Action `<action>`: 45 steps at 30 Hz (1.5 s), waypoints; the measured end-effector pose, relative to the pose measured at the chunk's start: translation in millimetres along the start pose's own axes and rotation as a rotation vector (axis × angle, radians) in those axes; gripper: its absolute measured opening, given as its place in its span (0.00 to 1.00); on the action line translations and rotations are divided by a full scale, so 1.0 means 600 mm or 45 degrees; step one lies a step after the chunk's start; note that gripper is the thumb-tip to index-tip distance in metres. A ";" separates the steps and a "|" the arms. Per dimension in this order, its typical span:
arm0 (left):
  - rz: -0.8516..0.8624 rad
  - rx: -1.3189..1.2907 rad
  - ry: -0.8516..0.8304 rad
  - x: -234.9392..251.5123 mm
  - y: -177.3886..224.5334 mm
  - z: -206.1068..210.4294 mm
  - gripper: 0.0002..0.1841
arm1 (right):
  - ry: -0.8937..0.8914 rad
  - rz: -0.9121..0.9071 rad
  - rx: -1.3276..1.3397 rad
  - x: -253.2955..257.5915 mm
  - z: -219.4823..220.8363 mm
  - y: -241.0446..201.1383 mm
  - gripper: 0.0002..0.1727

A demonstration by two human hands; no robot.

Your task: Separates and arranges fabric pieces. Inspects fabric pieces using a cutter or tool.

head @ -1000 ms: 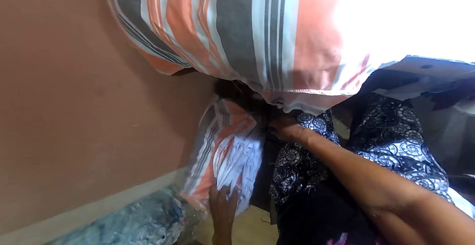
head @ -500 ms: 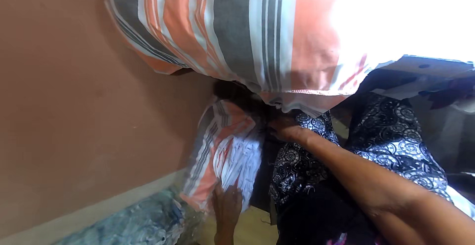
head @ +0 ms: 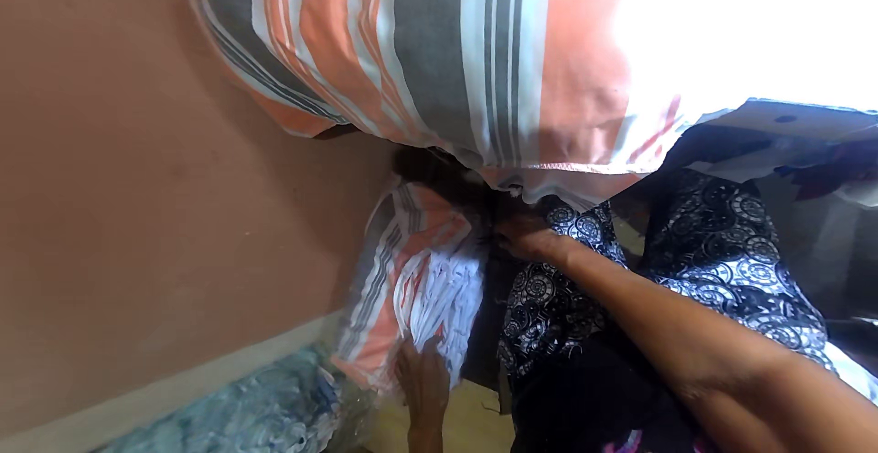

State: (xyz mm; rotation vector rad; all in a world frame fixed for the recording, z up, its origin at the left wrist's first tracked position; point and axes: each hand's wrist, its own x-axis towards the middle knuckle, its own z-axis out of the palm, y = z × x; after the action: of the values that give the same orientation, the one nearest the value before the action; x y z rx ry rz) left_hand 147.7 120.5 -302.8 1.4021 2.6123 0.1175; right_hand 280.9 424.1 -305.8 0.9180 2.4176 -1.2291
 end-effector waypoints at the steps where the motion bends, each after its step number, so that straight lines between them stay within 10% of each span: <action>1: -0.013 0.009 -0.040 0.001 0.001 0.001 0.13 | -0.008 0.011 0.002 0.000 -0.002 -0.002 0.17; 14: 0.071 -0.183 0.153 -0.006 -0.015 -0.007 0.11 | 0.006 -0.005 -0.002 -0.002 0.001 0.000 0.17; 22: -0.041 -0.185 -0.123 -0.006 -0.006 -0.022 0.20 | -0.031 0.033 -0.011 -0.005 -0.007 -0.006 0.17; 27: -0.002 -0.324 0.171 -0.006 -0.021 -0.029 0.11 | -0.018 0.021 0.003 -0.006 -0.009 -0.006 0.16; 45: 0.028 -0.311 0.067 -0.005 -0.010 -0.018 0.08 | -0.029 0.021 0.003 -0.007 -0.007 -0.005 0.18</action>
State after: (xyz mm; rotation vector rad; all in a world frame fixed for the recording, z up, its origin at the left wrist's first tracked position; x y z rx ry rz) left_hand 142.4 114.9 -292.7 1.3581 2.5204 0.4657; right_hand 282.3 424.1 -299.3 0.9174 2.3870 -1.2298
